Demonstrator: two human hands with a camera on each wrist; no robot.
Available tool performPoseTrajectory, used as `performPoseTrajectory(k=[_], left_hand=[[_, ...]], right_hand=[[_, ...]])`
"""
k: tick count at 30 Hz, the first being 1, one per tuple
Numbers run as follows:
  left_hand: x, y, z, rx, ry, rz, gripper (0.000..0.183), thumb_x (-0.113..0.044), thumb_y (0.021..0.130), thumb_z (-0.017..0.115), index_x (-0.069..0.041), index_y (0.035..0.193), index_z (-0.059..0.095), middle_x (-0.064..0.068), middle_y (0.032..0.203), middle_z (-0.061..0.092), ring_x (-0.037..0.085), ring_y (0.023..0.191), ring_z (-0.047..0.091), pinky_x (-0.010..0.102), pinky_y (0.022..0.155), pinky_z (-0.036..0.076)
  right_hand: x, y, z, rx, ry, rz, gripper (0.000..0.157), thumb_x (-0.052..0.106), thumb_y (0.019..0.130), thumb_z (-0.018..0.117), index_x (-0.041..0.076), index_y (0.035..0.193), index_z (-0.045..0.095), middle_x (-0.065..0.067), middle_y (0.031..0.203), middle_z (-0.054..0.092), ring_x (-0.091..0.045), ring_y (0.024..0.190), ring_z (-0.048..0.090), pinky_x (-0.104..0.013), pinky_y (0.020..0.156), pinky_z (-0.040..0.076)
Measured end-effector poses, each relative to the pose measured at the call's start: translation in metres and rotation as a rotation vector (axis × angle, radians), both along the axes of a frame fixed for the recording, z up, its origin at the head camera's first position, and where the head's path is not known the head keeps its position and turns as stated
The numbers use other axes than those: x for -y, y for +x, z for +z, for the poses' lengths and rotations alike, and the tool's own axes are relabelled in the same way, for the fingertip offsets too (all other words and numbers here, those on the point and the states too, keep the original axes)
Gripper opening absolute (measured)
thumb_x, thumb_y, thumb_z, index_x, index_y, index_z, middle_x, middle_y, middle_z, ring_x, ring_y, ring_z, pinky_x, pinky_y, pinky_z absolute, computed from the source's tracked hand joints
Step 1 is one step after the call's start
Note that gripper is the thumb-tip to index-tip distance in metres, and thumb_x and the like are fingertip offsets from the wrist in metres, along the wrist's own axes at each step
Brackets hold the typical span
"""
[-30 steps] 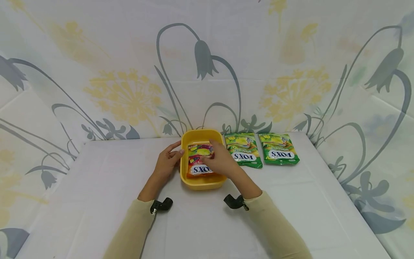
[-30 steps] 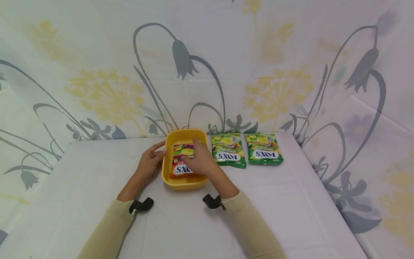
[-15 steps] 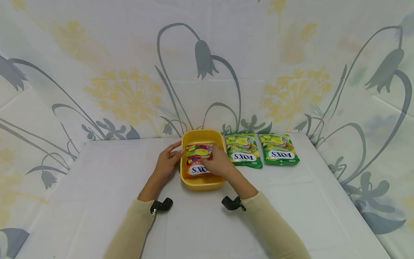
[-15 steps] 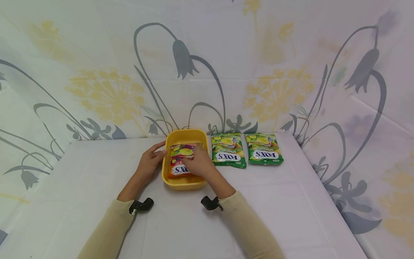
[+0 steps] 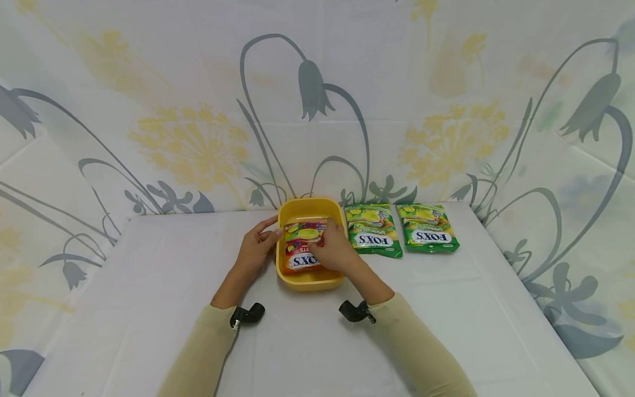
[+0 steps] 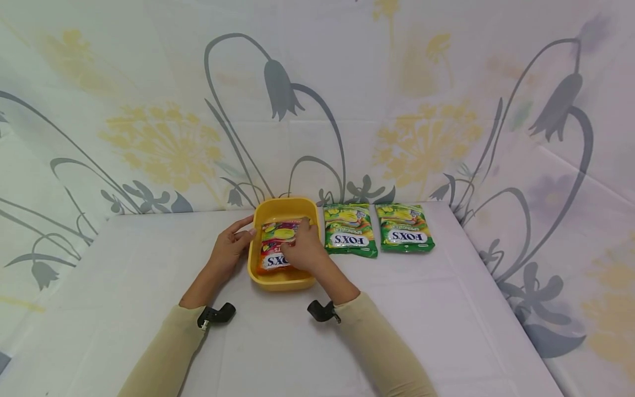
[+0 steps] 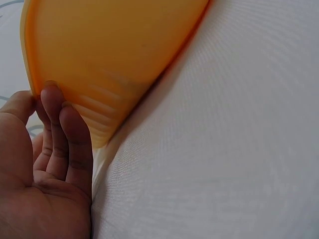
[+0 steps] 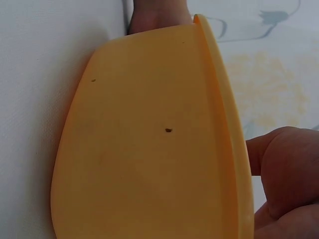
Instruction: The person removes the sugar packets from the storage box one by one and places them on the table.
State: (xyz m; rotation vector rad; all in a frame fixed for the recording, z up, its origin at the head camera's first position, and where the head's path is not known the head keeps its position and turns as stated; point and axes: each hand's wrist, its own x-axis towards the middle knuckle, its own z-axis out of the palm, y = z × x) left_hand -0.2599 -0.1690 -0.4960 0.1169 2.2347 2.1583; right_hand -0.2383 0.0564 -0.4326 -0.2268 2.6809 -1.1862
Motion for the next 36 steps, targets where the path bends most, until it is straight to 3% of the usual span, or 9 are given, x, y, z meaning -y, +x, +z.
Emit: performPoseTrajectory(k=[4,10,14,22,28,36], left_hand=[[0.0,0.001,0.0,-0.01,-0.003,-0.002,0.049,-0.029,0.098,0.065,-0.021,0.144,0.053,0.01,0.088,0.068,0.015,0.064,0.059,0.024,0.061,0.054],[-0.001,0.0,0.0,-0.009,0.021,0.004,0.046,-0.024,0.099,0.065,-0.02,0.143,0.054,0.008,0.088,0.069,0.014,0.064,0.06,0.025,0.061,0.054],[-0.001,-0.001,0.0,-0.005,0.019,-0.005,0.047,-0.024,0.099,0.065,-0.02,0.144,0.053,0.007,0.089,0.07,0.014,0.064,0.062,0.025,0.062,0.055],[-0.003,0.012,0.027,0.033,0.025,-0.036,0.05,-0.017,0.1,0.063,-0.01,0.147,0.048,0.016,0.094,0.07,0.015,0.065,0.063,0.026,0.063,0.055],[-0.001,0.014,0.029,0.036,0.022,-0.039,0.05,-0.017,0.1,0.063,-0.011,0.147,0.049,0.01,0.091,0.07,0.014,0.065,0.063,0.026,0.064,0.055],[-0.001,0.015,0.028,0.023,-0.007,-0.043,0.05,-0.02,0.1,0.062,-0.011,0.148,0.048,0.017,0.099,0.071,0.015,0.07,0.062,0.029,0.07,0.056]], right_hand=[[0.0,0.0,0.001,0.011,-0.032,-0.02,0.072,0.027,0.095,0.067,-0.002,0.147,0.027,-0.02,0.131,0.05,-0.03,0.115,0.056,-0.046,0.102,0.048],[-0.003,0.0,0.004,0.146,-0.147,-0.068,0.054,0.031,0.1,0.061,0.001,0.138,0.038,-0.016,0.12,0.057,-0.026,0.103,0.061,-0.04,0.087,0.056],[-0.003,0.001,0.006,0.152,-0.19,-0.08,0.046,0.026,0.101,0.058,0.001,0.136,0.04,-0.017,0.121,0.058,-0.026,0.104,0.062,-0.04,0.089,0.056],[0.001,0.001,0.004,0.096,-0.161,-0.115,0.05,0.018,0.099,0.06,0.0,0.141,0.039,-0.019,0.126,0.057,-0.03,0.11,0.061,-0.046,0.095,0.053],[0.002,0.001,0.005,0.083,-0.153,-0.144,0.059,0.019,0.098,0.064,0.001,0.146,0.036,-0.019,0.13,0.056,-0.031,0.112,0.061,-0.046,0.093,0.054],[-0.003,0.003,0.012,0.071,-0.18,-0.199,0.069,0.021,0.096,0.067,0.005,0.152,0.031,-0.017,0.136,0.052,-0.031,0.117,0.058,-0.048,0.096,0.052]])
